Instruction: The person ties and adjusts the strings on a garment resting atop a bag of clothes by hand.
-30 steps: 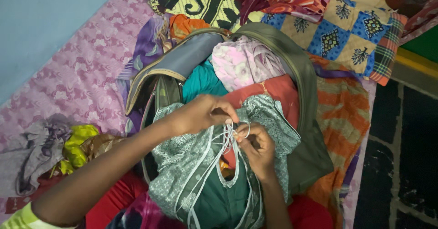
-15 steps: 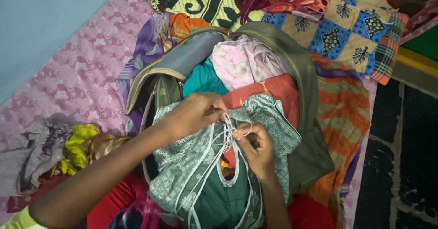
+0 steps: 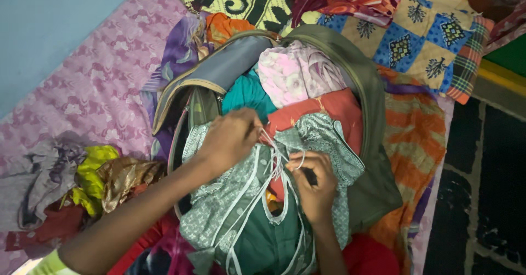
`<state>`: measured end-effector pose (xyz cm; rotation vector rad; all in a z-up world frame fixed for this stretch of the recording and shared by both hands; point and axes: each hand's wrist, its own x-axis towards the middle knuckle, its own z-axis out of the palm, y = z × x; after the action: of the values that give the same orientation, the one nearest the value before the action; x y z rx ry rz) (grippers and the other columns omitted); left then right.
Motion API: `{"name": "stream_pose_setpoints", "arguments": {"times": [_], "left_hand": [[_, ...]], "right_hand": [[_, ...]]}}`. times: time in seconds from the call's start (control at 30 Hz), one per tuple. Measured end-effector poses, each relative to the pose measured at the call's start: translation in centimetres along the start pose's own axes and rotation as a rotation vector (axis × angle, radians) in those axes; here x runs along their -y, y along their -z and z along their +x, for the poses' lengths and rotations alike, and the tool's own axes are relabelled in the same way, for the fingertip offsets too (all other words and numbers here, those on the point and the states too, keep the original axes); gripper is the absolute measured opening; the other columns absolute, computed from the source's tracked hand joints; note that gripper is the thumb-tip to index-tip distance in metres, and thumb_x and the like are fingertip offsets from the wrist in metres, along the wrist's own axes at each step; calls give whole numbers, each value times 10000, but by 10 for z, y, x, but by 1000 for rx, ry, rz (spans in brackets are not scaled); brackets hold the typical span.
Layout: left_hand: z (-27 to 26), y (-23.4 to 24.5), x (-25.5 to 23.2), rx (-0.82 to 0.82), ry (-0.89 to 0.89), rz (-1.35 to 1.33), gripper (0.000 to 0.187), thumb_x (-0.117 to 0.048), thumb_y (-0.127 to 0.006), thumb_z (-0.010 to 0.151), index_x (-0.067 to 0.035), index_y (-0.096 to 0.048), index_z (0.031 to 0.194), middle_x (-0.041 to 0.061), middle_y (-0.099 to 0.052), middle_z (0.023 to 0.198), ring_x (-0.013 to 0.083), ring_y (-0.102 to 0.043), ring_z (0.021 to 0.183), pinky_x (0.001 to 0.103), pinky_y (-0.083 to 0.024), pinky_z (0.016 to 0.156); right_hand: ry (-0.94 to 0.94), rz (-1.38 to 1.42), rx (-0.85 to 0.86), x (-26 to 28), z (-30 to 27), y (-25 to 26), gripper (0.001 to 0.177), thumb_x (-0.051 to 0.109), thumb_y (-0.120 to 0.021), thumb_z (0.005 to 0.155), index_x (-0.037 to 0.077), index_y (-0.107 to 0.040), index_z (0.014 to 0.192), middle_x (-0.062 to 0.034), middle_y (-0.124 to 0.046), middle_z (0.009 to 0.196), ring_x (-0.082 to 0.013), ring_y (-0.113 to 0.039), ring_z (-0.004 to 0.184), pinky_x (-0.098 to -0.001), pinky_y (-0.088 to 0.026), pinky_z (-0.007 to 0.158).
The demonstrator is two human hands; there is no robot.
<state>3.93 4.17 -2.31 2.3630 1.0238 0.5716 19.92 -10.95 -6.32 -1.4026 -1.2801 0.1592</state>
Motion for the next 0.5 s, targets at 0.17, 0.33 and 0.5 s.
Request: {"name": "stream_pose_setpoints", "arguments": {"times": [0.17,0.33,0.5], "left_hand": [[-5,1,8,-77,-68,193,125,-202,-644,886,-89,-622,936,106,-678,950,325,-627,1016,493,-426,904],[2,7,18,-96,-12,224,128,-217,-645,901,-96,-627,940,90,-684,975,303,-623,1019,491,-419,904],[-5,23,5,-89,-142,17,103,-178,-632,943,-108,-660,1012,88,-689,1015,322,-621,1022,484,-429,866]], "right_hand": [[141,81,24,-5,-7,-5,197,-119,-714,854,54,-650,920,-74,-757,990,-232,-712,1000,-415,-517,1096],[142,145,41,-18,-15,-3,169,-75,-712,896,57,-621,952,-92,-759,988,-220,-715,1021,-439,-477,1154],[-289,258,27,-31,-18,-5,117,-12,-694,941,32,-664,1045,-94,-760,1082,-174,-713,1016,-355,-540,954]]}}
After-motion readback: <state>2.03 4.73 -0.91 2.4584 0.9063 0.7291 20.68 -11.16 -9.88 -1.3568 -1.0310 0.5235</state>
